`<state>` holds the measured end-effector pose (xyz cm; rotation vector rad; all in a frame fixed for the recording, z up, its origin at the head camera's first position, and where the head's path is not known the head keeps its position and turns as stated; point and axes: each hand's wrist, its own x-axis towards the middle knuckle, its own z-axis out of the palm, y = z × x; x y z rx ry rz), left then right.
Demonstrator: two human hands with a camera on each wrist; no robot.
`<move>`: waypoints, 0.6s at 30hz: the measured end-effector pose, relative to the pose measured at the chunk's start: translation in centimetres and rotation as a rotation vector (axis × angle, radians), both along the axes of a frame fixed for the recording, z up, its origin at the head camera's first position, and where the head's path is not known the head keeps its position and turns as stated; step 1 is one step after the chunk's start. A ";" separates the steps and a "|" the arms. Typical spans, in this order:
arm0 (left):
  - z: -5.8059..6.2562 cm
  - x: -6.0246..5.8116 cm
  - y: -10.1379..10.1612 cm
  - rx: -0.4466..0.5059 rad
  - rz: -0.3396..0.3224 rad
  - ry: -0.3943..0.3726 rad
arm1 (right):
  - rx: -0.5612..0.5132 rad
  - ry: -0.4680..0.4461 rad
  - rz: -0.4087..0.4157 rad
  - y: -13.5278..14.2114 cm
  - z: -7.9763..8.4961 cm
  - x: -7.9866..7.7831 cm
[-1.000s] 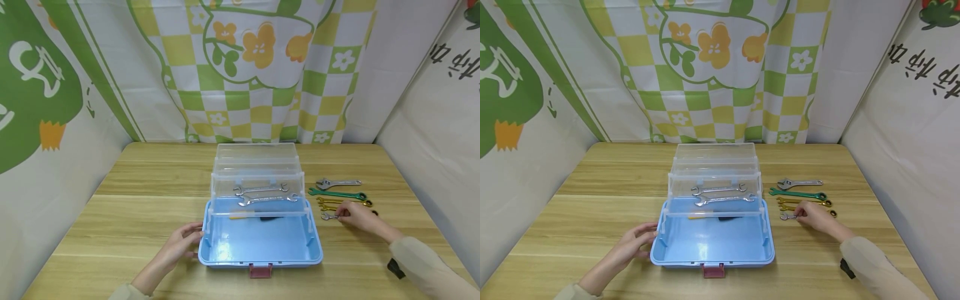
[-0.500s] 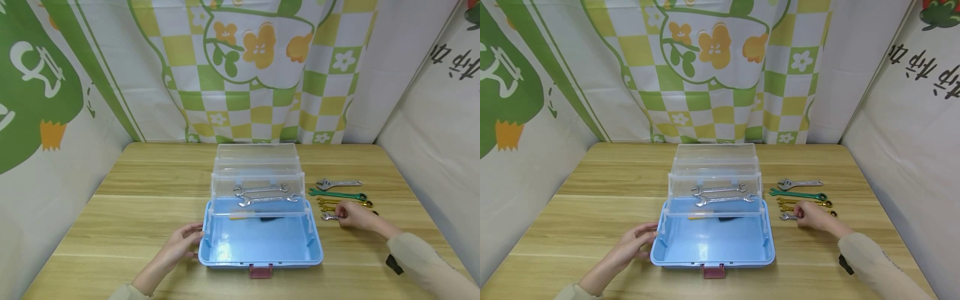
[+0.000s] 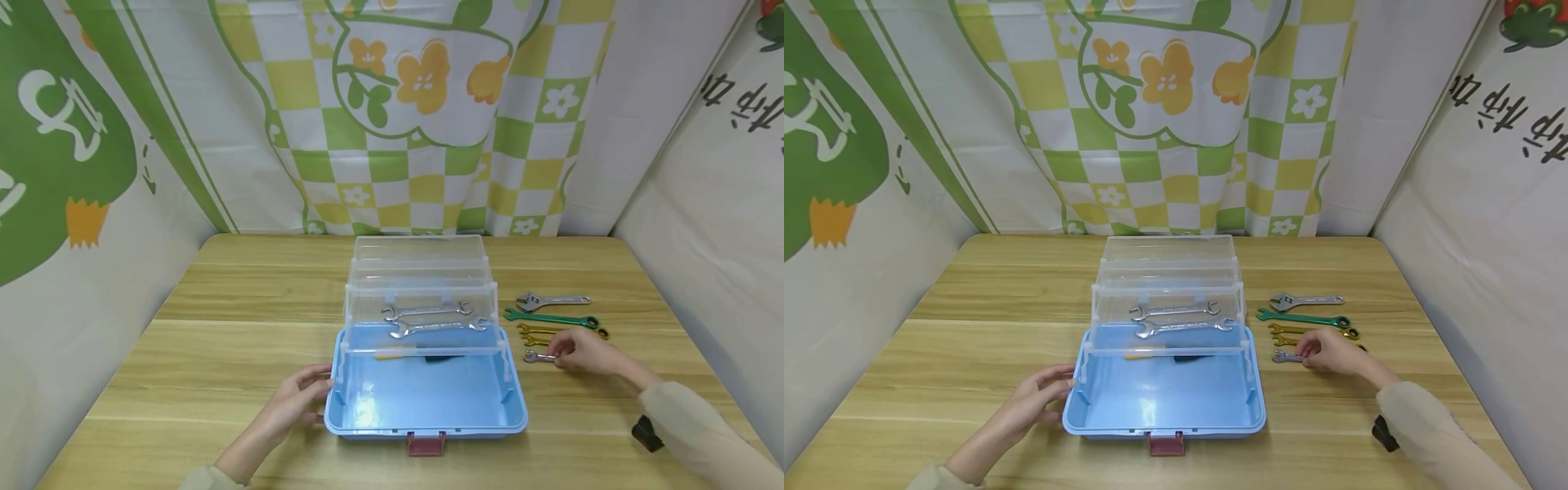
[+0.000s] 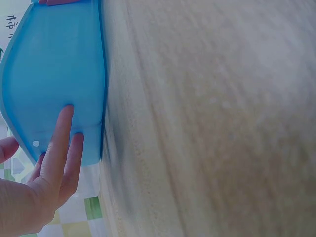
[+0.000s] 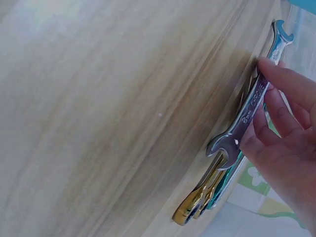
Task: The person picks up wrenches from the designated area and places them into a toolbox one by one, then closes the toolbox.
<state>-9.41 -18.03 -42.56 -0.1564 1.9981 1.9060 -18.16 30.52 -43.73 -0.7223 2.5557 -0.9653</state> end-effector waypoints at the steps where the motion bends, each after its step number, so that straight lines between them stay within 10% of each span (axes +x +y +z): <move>1: 0.0 0.0 0.0 0.001 0.000 0.000 | -0.005 -0.010 0.000 0.1 0.0 0.0; 18: -0.1 0.0 0.1 -0.008 0.010 0.011 | -0.027 0.047 -0.010 0.8 0.9 -0.2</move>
